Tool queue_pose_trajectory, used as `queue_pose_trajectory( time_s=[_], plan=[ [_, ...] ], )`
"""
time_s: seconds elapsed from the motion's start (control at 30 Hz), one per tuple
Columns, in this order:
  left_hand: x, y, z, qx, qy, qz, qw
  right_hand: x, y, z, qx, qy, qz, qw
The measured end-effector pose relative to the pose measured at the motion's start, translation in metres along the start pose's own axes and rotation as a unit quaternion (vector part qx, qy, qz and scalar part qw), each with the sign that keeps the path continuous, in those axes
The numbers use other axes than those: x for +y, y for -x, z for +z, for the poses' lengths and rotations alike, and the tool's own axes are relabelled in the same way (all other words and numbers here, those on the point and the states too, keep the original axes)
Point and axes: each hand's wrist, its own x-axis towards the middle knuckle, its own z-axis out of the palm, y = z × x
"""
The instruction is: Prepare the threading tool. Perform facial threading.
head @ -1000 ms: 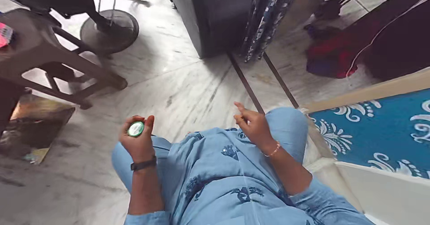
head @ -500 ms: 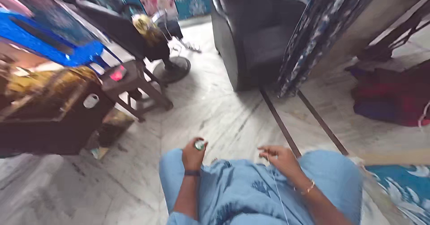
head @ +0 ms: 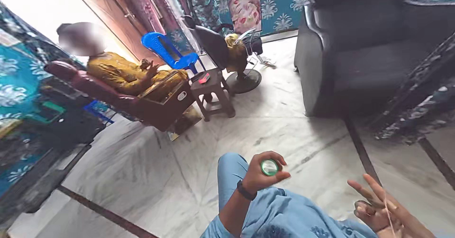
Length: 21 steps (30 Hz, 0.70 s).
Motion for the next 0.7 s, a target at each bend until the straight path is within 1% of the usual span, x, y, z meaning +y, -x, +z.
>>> queue_pose_trajectory(
  time_s=[0.03, 0.07, 0.1, 0.13, 0.17, 0.2, 0.23, 0.27, 0.3, 0.33, 0.37, 0.43, 0.47, 0.5, 0.57, 0.6, 0.63, 0.67, 0.7],
  plan=[
    [0.01, -0.004, 0.006, -0.065, 0.052, 0.021, 0.996, 0.005, -0.001, 0.001, 0.017, 0.085, -0.021, 0.996],
    [0.021, -0.007, 0.014, -0.122, 0.098, 0.031, 0.987, 0.013, -0.002, 0.003, 0.05, 0.193, -0.05, 0.979],
    [0.031, -0.01, 0.023, -0.169, 0.133, 0.034, 0.976, 0.024, -0.003, 0.005, 0.083, 0.321, -0.081, 0.94],
    [0.04, -0.012, 0.033, -0.208, 0.156, 0.032, 0.965, 0.035, -0.004, 0.006, 0.102, 0.458, -0.108, 0.876],
    [0.047, -0.015, 0.042, -0.238, 0.159, 0.03, 0.958, 0.046, -0.005, 0.007, 0.104, 0.574, -0.126, 0.803],
    [0.051, -0.017, 0.05, -0.264, 0.141, 0.032, 0.954, 0.059, -0.008, 0.011, 0.092, 0.651, -0.126, 0.743],
    [0.053, -0.02, 0.057, -0.285, 0.095, 0.042, 0.953, 0.068, -0.01, 0.016, 0.063, 0.697, -0.103, 0.707],
    [0.055, -0.023, 0.063, -0.301, 0.03, 0.061, 0.951, 0.075, -0.008, 0.023, 0.029, 0.715, -0.088, 0.693],
    [0.056, -0.023, 0.07, -0.307, -0.037, 0.08, 0.947, 0.082, -0.004, 0.026, 0.008, 0.704, -0.097, 0.703],
    [0.055, -0.023, 0.074, -0.306, -0.091, 0.092, 0.943, 0.084, 0.002, 0.032, -0.007, 0.67, -0.105, 0.735],
    [0.053, -0.022, 0.077, -0.296, -0.122, 0.104, 0.942, 0.076, 0.005, 0.043, -0.031, 0.661, -0.085, 0.745],
    [0.051, -0.02, 0.076, -0.259, -0.116, 0.123, 0.951, 0.064, 0.009, 0.057, -0.049, 0.653, -0.037, 0.755],
    [0.051, -0.02, 0.073, -0.237, -0.09, 0.13, 0.959, 0.06, 0.008, 0.058, -0.04, 0.627, -0.022, 0.778],
    [0.052, -0.02, 0.068, -0.218, -0.055, 0.134, 0.965, 0.057, 0.007, 0.055, -0.021, 0.569, 0.004, 0.822],
    [0.057, -0.018, 0.055, -0.203, 0.017, 0.122, 0.971, 0.057, 0.005, 0.03, 0.04, 0.416, 0.023, 0.908],
    [0.061, -0.018, 0.049, -0.203, 0.036, 0.116, 0.972, 0.055, 0.004, 0.017, 0.057, 0.291, 0.034, 0.954],
    [0.064, -0.017, 0.043, -0.204, 0.042, 0.114, 0.971, 0.046, 0.006, 0.007, 0.066, 0.147, 0.048, 0.986],
    [0.066, -0.016, 0.039, -0.203, 0.043, 0.116, 0.971, 0.033, 0.009, -0.001, 0.062, 0.026, 0.052, 0.996],
    [0.069, -0.014, 0.036, -0.204, 0.042, 0.12, 0.971, 0.022, 0.012, -0.008, 0.043, -0.07, 0.04, 0.996]
  ],
)
